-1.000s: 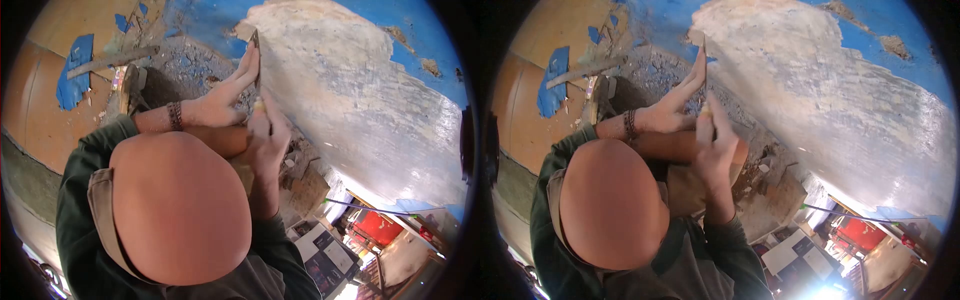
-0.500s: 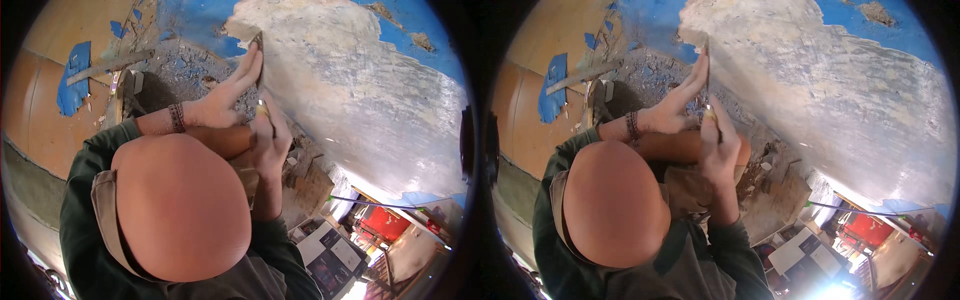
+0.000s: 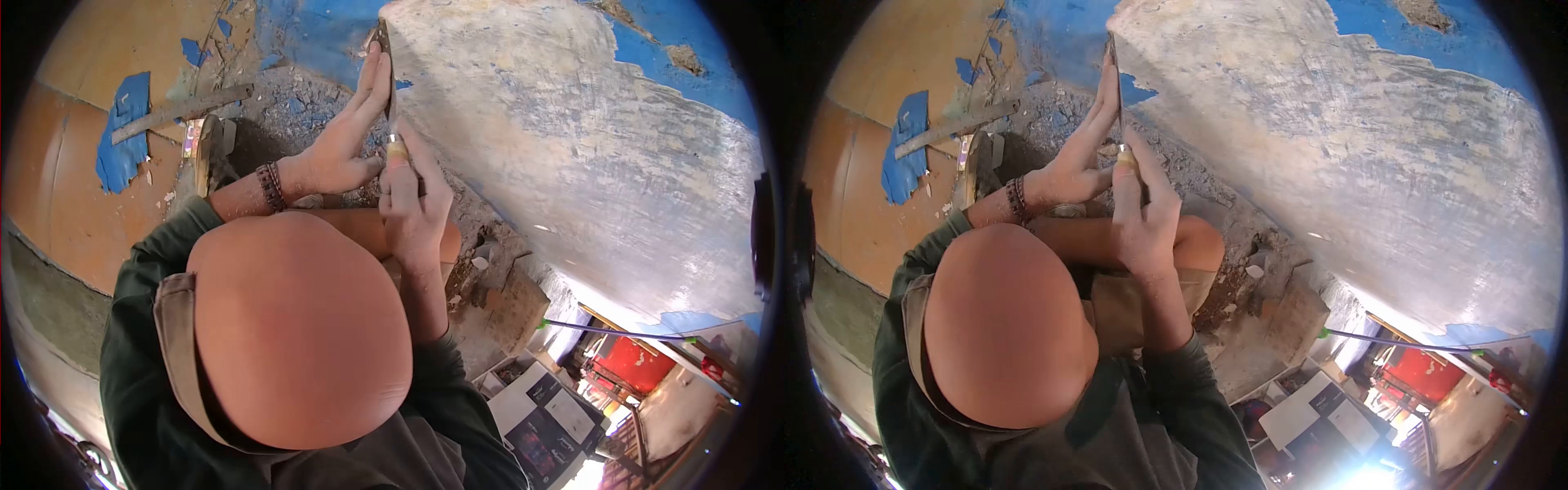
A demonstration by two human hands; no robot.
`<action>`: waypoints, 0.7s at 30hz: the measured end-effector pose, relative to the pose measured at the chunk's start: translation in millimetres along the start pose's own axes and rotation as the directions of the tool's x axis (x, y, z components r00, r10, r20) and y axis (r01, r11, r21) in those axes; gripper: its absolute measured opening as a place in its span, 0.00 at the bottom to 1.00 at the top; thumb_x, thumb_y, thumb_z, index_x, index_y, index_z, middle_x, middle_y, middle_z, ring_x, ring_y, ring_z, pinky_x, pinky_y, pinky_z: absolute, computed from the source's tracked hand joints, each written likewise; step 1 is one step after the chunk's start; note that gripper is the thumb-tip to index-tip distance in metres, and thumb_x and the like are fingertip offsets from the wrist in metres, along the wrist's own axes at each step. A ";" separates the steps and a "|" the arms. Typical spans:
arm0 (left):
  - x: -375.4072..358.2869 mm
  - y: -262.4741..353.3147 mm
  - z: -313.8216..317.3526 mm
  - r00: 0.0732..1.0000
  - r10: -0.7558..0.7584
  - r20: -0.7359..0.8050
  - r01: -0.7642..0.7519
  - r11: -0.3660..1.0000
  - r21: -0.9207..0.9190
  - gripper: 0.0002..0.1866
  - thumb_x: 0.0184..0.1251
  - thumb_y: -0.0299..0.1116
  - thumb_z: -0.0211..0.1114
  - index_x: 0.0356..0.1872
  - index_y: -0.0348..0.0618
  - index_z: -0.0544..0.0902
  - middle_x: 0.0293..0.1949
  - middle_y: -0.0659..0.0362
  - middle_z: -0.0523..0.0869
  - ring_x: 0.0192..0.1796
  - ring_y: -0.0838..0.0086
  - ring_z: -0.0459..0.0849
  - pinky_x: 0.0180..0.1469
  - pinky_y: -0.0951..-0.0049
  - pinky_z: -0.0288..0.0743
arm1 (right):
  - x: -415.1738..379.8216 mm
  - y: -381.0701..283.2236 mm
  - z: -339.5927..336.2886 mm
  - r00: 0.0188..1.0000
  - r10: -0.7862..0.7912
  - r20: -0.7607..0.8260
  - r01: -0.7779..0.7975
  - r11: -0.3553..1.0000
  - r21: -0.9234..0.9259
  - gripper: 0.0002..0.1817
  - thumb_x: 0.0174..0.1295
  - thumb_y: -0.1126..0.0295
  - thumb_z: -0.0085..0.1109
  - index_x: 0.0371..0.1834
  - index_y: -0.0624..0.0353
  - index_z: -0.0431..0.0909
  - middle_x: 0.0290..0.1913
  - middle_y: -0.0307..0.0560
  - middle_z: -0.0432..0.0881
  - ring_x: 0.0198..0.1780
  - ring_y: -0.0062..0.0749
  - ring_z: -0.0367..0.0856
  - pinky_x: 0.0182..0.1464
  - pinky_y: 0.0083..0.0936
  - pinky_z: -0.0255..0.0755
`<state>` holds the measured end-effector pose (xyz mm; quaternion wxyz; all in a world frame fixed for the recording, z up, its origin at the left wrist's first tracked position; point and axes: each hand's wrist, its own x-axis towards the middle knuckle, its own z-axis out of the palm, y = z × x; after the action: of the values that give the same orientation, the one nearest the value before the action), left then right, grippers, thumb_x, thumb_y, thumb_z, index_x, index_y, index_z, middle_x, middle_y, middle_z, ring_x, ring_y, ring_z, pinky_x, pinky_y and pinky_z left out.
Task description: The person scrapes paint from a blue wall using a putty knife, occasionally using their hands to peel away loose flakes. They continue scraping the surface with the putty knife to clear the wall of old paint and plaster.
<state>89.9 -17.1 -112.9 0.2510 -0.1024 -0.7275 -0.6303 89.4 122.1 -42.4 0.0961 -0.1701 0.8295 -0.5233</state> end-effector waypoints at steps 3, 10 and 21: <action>-0.1 -0.3 20.4 0.991 0.041 0.124 -0.041 0.999 -0.003 0.55 0.52 0.26 0.60 0.78 0.40 0.33 0.77 0.39 0.28 0.79 0.47 0.29 0.78 0.55 0.40 | -8.7 9.6 -35.8 0.946 -0.324 0.004 0.307 0.892 -0.331 0.21 0.69 0.70 0.48 0.63 0.67 0.74 0.25 0.33 0.73 0.20 0.10 0.63 0.22 0.12 0.55; -7.6 -6.4 35.8 0.989 -0.018 0.145 0.045 0.982 -0.186 0.59 0.52 0.27 0.64 0.76 0.39 0.27 0.78 0.43 0.24 0.79 0.52 0.27 0.78 0.55 0.34 | -3.4 -6.0 -28.9 0.942 0.335 -0.031 -0.336 0.941 -0.045 0.20 0.69 0.72 0.52 0.61 0.70 0.75 0.58 0.57 0.81 0.60 0.37 0.78 0.63 0.30 0.68; -7.3 2.5 34.6 0.980 -0.030 0.195 0.071 0.975 -0.210 0.57 0.52 0.25 0.62 0.75 0.33 0.29 0.75 0.36 0.22 0.78 0.47 0.26 0.79 0.58 0.37 | -8.8 -20.4 -31.9 1.000 -0.003 -0.019 -0.004 0.931 -0.365 0.19 0.68 0.74 0.53 0.61 0.65 0.77 0.49 0.54 0.85 0.49 0.28 0.82 0.53 0.25 0.75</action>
<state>89.1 18.1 -117.1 0.1514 -0.1702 -0.6779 -0.6990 90.4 144.0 -10.3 0.0549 -0.1796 0.9132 -0.3617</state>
